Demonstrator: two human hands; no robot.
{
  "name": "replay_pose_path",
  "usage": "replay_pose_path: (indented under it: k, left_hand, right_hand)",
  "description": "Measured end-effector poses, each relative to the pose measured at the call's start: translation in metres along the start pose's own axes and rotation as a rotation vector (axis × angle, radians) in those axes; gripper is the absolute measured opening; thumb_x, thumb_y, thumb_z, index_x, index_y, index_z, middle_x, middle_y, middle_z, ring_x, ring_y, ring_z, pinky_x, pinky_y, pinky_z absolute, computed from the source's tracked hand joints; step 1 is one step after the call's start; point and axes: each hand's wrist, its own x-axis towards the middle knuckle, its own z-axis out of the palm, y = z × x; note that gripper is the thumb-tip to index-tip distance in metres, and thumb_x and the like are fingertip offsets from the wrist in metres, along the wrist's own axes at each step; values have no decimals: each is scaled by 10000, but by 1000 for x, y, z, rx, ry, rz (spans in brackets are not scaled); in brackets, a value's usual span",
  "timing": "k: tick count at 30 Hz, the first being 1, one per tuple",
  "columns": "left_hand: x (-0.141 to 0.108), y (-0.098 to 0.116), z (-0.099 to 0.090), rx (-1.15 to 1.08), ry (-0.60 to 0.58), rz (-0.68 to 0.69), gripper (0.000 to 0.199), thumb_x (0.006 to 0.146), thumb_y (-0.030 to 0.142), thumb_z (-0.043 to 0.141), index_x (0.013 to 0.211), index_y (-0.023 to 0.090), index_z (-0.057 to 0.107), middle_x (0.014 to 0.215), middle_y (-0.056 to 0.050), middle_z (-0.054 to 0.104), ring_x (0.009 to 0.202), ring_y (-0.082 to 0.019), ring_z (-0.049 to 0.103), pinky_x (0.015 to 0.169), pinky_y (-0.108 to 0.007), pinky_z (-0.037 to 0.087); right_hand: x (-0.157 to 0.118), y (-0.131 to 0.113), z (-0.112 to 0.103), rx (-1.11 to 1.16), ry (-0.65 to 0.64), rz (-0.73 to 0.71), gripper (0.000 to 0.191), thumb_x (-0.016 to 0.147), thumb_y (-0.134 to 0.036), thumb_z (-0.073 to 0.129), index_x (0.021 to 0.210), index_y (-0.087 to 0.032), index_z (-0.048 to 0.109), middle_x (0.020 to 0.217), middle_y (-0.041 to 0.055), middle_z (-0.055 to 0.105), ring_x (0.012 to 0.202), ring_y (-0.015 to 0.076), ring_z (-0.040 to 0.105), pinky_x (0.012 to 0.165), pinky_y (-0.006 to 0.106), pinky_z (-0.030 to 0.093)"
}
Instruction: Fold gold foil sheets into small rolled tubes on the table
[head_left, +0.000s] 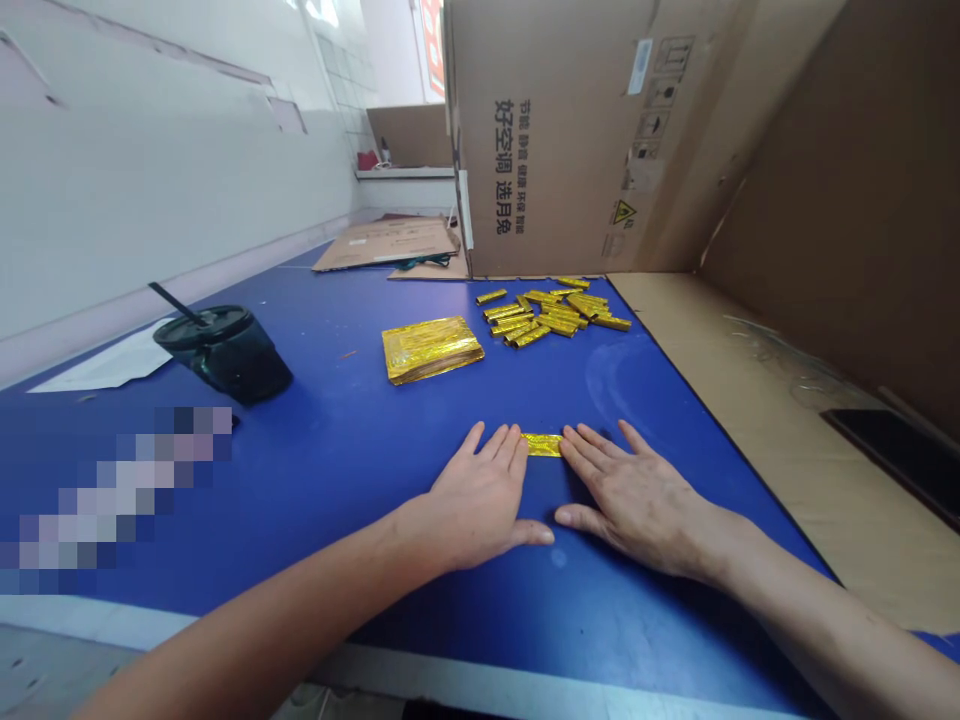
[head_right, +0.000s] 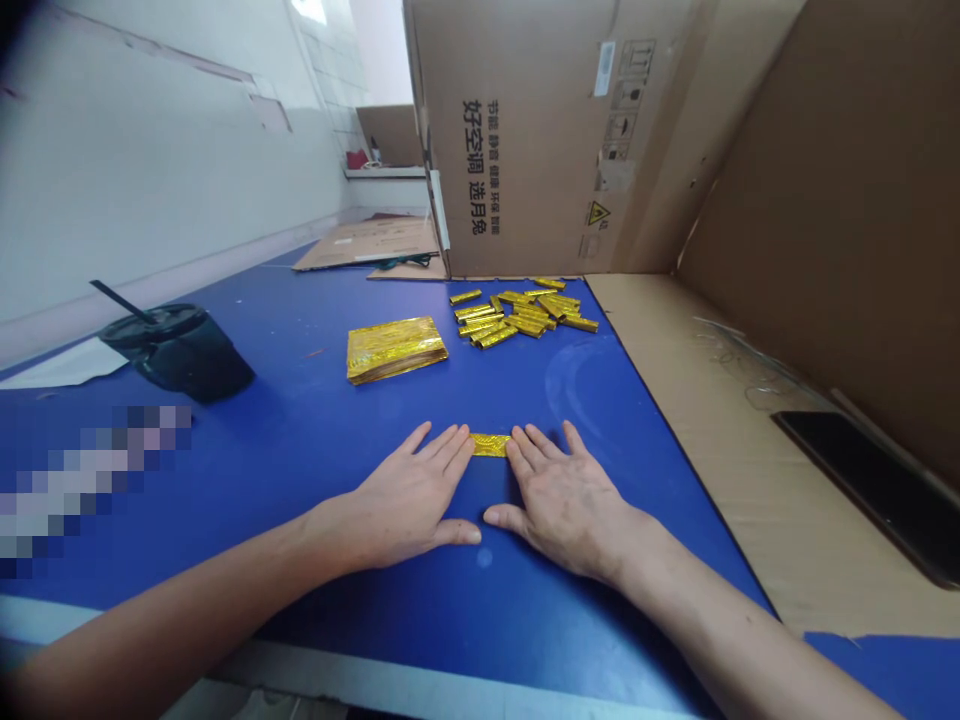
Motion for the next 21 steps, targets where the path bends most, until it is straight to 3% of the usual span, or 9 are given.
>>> replay_pose_path:
  k: [4, 7, 10, 14, 17, 21]
  left_hand:
    - [9, -5, -1, -16, 82, -18, 514, 818, 487, 388, 1123, 90, 505, 1172, -151, 523, 1097, -252, 456, 988, -447, 185]
    - [15, -9, 0, -52, 131, -29, 358, 825, 396, 430, 1028, 129, 555, 1031, -100, 590, 985, -226, 513, 951, -419, 247]
    - [18, -11, 1, -83, 160, -28, 295, 818, 347, 454, 989, 133, 563, 943, -86, 590, 935, -225, 512, 879, -386, 322]
    - [20, -15, 3, -120, 197, -36, 209, 822, 231, 434, 947, 143, 578, 878, -68, 589, 874, -213, 513, 808, -356, 367]
    - [21, -17, 4, -274, 234, -76, 203, 822, 165, 397, 889, 151, 588, 841, -55, 598, 837, -195, 523, 774, -339, 387]
    - [21, -17, 4, -796, 211, -183, 149, 803, 171, 405, 847, 155, 546, 757, -18, 597, 692, -134, 558, 649, -269, 428]
  right_hand:
    - [6, 2, 5, -39, 133, 7, 445, 823, -388, 412, 1174, -131, 505, 1243, 118, 490, 1193, 295, 359, 968, 573, 170]
    - [11, 6, 9, -8, 218, 15, 285, 824, -237, 433, 1062, -188, 582, 1146, 65, 580, 1075, 246, 478, 958, 495, 243]
    - [15, 9, 11, 24, 271, -6, 243, 834, -190, 415, 968, -181, 618, 1017, 66, 630, 927, 206, 532, 856, 369, 367]
    - [18, 10, 14, 69, 324, 3, 285, 864, -181, 340, 890, -161, 623, 820, 74, 638, 787, 193, 531, 748, 314, 398]
    - [17, 10, 14, 297, 374, 77, 255, 857, -214, 356, 866, -175, 608, 761, 55, 621, 728, 176, 536, 686, 291, 410]
    - [15, 11, 10, 864, 352, 183, 223, 841, -312, 395, 842, -169, 565, 673, 15, 593, 599, 132, 531, 572, 252, 416]
